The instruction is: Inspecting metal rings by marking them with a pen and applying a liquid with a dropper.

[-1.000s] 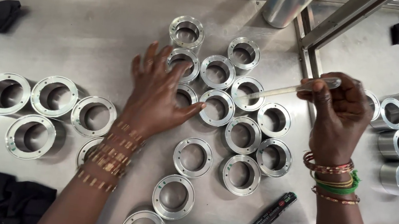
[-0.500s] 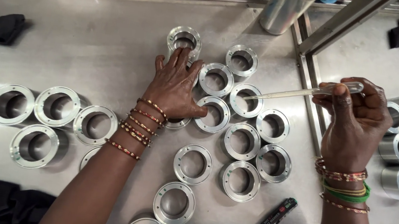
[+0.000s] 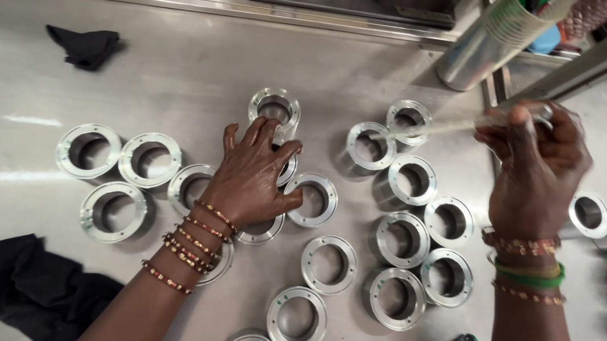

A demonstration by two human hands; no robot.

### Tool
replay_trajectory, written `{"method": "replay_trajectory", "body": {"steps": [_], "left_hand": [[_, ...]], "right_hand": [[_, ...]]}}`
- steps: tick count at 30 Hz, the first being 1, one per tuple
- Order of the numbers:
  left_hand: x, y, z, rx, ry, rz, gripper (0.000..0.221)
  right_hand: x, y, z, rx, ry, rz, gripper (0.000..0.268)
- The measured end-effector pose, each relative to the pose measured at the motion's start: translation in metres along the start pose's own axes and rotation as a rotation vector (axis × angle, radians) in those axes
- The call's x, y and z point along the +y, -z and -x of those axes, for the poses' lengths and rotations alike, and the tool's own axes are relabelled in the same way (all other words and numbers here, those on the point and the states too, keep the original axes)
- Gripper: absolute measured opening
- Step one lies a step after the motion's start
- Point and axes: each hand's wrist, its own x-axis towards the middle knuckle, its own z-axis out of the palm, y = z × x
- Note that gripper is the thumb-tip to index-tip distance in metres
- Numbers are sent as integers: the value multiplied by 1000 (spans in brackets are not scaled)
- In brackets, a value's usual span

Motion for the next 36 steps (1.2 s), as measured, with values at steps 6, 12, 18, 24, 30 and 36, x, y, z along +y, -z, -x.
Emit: {"method": "replay_trajectory", "body": {"steps": [6,12,18,24,30,36], "left_hand": [[-5,23,29,-44,179,14,66],[-8,17,63,199,206,88,70],[3,45,62,83,316,161,73],[-3,40,59,60,334,205,77],[-7,38,58,29,346,238,79],[-3,48,57,-19,375,238,76]], "right_hand": [[39,-97,-65,-151,44,-22,31],[129,-240,-188,-85,105,-135,18],[203,-375,-260,19,-66,118,10],[230,-415,-244,46,-227,372,9],[251,-417,-254,50,-39,543,15],[218,-411,-248,-13,-261,302,17]]}}
